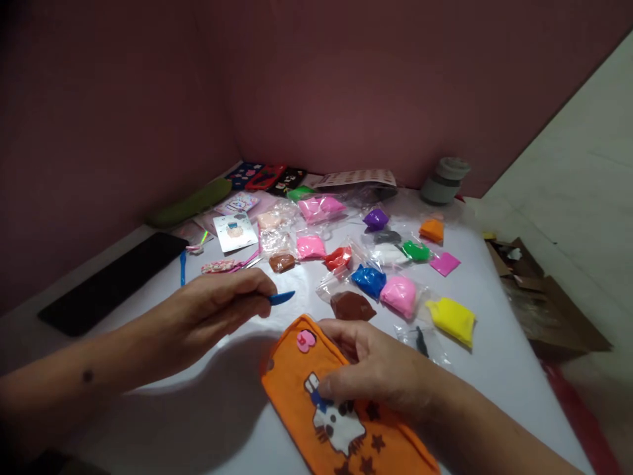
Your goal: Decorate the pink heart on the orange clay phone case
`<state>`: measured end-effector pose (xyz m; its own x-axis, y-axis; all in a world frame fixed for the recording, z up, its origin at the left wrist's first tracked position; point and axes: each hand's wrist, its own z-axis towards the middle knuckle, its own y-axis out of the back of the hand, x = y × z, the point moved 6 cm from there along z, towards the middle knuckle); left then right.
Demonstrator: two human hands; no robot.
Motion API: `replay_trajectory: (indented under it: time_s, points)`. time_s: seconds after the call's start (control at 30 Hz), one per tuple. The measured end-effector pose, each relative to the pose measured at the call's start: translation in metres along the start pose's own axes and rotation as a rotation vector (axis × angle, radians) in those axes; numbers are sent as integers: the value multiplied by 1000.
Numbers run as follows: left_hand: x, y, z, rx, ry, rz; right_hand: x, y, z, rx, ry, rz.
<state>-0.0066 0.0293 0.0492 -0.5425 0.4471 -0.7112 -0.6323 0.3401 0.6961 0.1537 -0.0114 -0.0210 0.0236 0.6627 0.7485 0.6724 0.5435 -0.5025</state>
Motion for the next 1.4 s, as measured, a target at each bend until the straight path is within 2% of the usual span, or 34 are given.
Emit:
replay_trajectory:
  time_s: [0.17, 0.27, 0.33, 0.43, 0.57, 0.63, 0.73, 0.87, 1.03, 1.13, 1.27, 1.4]
  points:
    - [-30, -1, 0, 52, -290, 455, 3, 0, -1, 8, 32, -23]
    - [-49, 6, 0, -33, -425, 590, 3, 0, -1, -4, 48, -39]
    - [-56, 20, 1, -163, -409, 554, 2, 0, -1, -14, 44, -42]
    - [-57, 46, 7, -348, -249, 369, 0, 0, -1, -19, 36, -30]
    - [-55, 55, 20, -395, -141, 23, 3, -2, -1, -7, 59, -24]
    - [-49, 44, 26, -352, -87, -235, 6, -3, -2, 15, 61, -37]
    - [-37, 17, 28, -203, 8, -539, 8, -3, -2, 49, 57, -46]
    - [-17, -3, 16, -84, 53, -732, 3, 2, -1, 54, 10, -26]
    - [7, -12, 9, 34, 38, -738, 1, 5, 3, 77, -17, 17]
    - [12, -13, 11, 15, 55, -725, 3, 5, 3, 70, -21, 12]
    - [8, -11, 13, 8, 68, -629, 4, 4, 1, 63, -43, -4]
    - [7, -6, 14, -47, 24, -541, 3, 4, 1, 43, -59, -20]
